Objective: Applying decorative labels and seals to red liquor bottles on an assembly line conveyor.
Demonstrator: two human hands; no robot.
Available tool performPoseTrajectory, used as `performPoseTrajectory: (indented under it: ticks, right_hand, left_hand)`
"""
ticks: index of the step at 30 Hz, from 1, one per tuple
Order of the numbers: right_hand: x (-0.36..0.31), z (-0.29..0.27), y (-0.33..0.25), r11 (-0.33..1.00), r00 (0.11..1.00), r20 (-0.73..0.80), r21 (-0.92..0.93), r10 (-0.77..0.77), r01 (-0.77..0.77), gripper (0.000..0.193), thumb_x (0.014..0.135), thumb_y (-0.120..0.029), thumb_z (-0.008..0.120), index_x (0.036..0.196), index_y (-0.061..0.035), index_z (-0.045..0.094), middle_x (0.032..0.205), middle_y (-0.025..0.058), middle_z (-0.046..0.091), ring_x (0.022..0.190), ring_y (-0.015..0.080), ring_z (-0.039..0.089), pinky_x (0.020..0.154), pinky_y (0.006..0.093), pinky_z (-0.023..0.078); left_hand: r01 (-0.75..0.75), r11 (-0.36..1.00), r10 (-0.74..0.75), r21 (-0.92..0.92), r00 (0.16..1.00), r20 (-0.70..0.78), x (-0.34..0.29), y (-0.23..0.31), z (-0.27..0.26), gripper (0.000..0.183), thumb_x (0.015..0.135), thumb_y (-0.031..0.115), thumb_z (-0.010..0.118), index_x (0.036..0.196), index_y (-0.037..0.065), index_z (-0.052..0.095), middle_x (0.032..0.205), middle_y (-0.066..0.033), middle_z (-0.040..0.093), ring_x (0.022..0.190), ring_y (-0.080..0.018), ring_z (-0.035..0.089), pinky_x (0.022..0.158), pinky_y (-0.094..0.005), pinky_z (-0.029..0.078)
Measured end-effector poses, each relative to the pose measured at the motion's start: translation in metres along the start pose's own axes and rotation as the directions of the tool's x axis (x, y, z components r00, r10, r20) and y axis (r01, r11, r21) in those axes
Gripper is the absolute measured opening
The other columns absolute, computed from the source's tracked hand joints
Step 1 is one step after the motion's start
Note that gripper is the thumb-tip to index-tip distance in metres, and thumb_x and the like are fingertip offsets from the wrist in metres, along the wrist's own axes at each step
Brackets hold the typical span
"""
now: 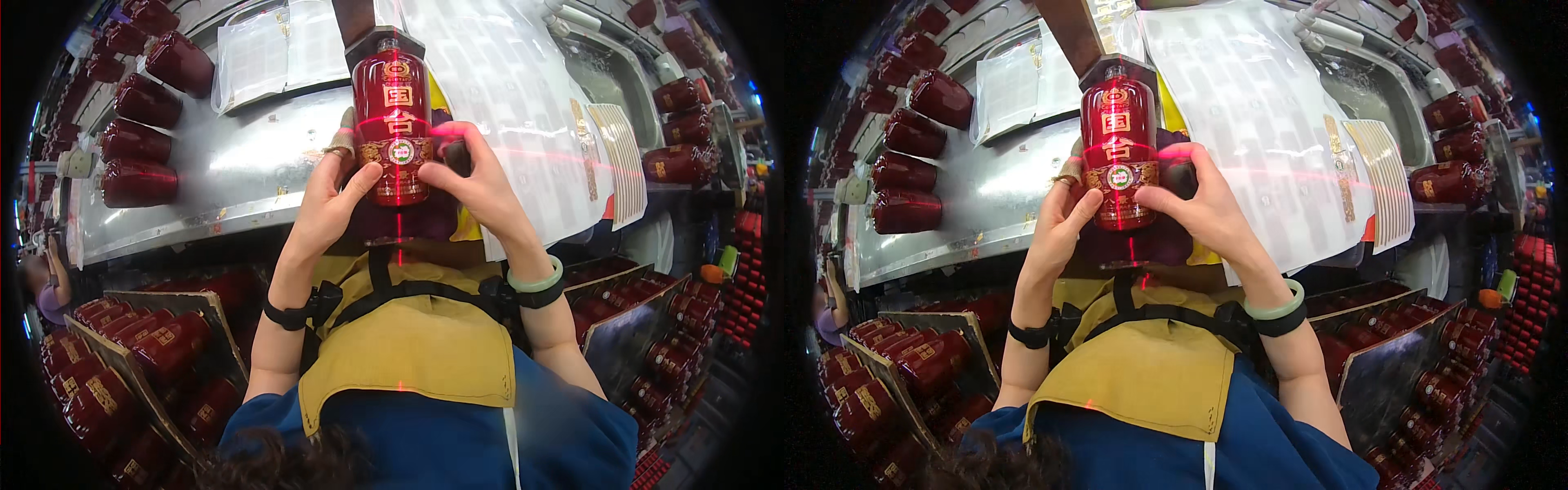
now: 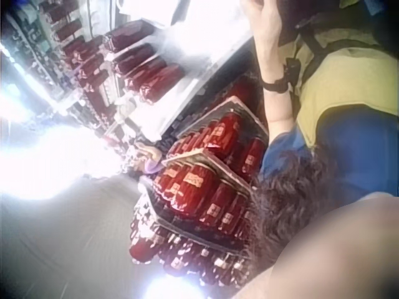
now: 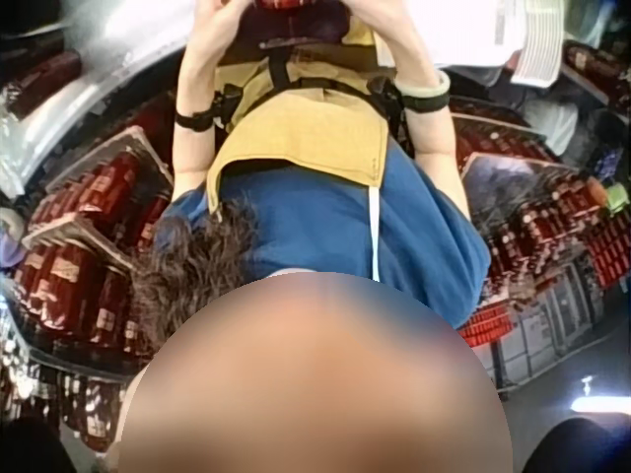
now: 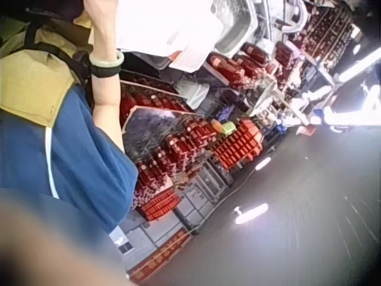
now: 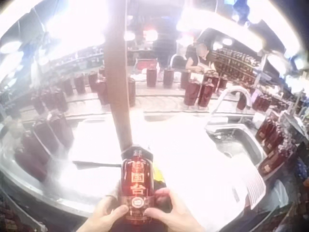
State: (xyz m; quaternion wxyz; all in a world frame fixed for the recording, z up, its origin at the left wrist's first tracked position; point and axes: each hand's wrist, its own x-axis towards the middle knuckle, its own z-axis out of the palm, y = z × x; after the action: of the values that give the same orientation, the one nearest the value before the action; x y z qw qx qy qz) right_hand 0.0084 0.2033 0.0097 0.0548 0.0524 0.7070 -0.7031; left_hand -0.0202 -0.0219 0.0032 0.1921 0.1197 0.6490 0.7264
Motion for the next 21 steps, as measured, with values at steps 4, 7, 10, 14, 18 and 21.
performPoseTrajectory:
  ticks: [4, 7, 10, 14, 18, 21]
  right_hand:
    - [-0.004, -0.001, -0.005, 0.955, 0.962, -0.175, 0.174, -0.208, 0.238, 0.041, 0.097, -0.008, 0.068, 0.134, -0.0023, 0.050, 0.102, 0.0033, 0.058, 0.097, 0.0107, 0.058, 0.089, 0.0261, 0.048]
    - [-0.014, -0.005, -0.005, 0.826, 0.825, -0.124, -0.222, -0.551, 0.518, 0.027, 0.090, 0.006, 0.066, 0.115, -0.0049, 0.064, 0.102, 0.0062, 0.069, 0.097, 0.0186, 0.064, 0.089, 0.0325, 0.051]
    - [-0.034, -0.001, -0.006, 0.353, 0.568, 0.261, -0.566, -0.780, 0.745, 0.024, 0.072, 0.004, 0.072, 0.092, -0.0098, 0.075, 0.101, 0.0026, 0.076, 0.093, 0.0206, 0.067, 0.081, 0.0337, 0.053]
    - [-0.039, 0.003, -0.029, 0.312, 0.545, 0.394, -0.516, -0.740, 0.798, 0.025, 0.072, -0.010, 0.072, 0.097, -0.0093, 0.077, 0.099, 0.0018, 0.074, 0.088, 0.0188, 0.068, 0.077, 0.0328, 0.052]
    - [-0.029, 0.008, -0.031, 0.157, 0.491, 0.374, -0.648, -0.787, 0.745, 0.025, 0.073, -0.011, 0.070, 0.098, -0.0090, 0.076, 0.100, 0.0011, 0.073, 0.085, 0.0166, 0.066, 0.074, 0.0326, 0.053]
    - [-0.044, 0.016, -0.031, 0.290, 0.492, 0.502, -0.428, -0.711, 0.856, 0.025, 0.074, -0.008, 0.070, 0.098, -0.0112, 0.076, 0.097, -0.0012, 0.072, 0.080, 0.0152, 0.063, 0.075, 0.0314, 0.052]
  left_hand:
    - [0.001, 0.998, -0.002, -0.057, 1.000, -0.022, 0.001, 0.000, 0.000, 0.074, 0.101, 0.012, 0.064, 0.157, -0.010, 0.023, 0.150, -0.0173, 0.048, 0.138, -0.0218, 0.046, 0.117, -0.0369, 0.034]
    - [-0.006, 0.997, 0.005, -0.082, 1.000, -0.007, 0.001, 0.004, 0.003, 0.074, 0.101, 0.012, 0.065, 0.158, -0.010, 0.022, 0.151, -0.0173, 0.046, 0.139, -0.0216, 0.045, 0.118, -0.0372, 0.033]
    - [-0.007, 0.998, 0.005, -0.067, 1.000, -0.017, 0.001, 0.003, 0.003, 0.075, 0.100, 0.010, 0.065, 0.158, -0.010, 0.021, 0.151, -0.0169, 0.046, 0.138, -0.0212, 0.045, 0.118, -0.0372, 0.034]
    - [0.028, 0.999, -0.027, -0.027, 0.999, 0.022, -0.002, 0.001, 0.000, 0.075, 0.104, 0.017, 0.062, 0.159, -0.009, 0.019, 0.156, -0.0194, 0.040, 0.141, -0.0219, 0.042, 0.119, -0.0375, 0.031]
    - [-0.134, 0.989, 0.132, -0.067, 0.991, -0.036, -0.004, -0.009, 0.004, 0.086, 0.108, 0.057, 0.036, 0.160, -0.007, 0.015, 0.166, -0.0218, 0.023, 0.151, -0.0261, 0.030, 0.123, -0.0391, 0.025]
    - [-0.361, 0.803, 0.399, 0.475, 0.917, 0.021, -0.014, -0.010, 0.001, 0.089, 0.101, 0.070, 0.031, 0.158, 0.001, 0.029, 0.166, -0.0239, 0.022, 0.152, -0.0355, 0.026, 0.123, -0.0481, 0.020]
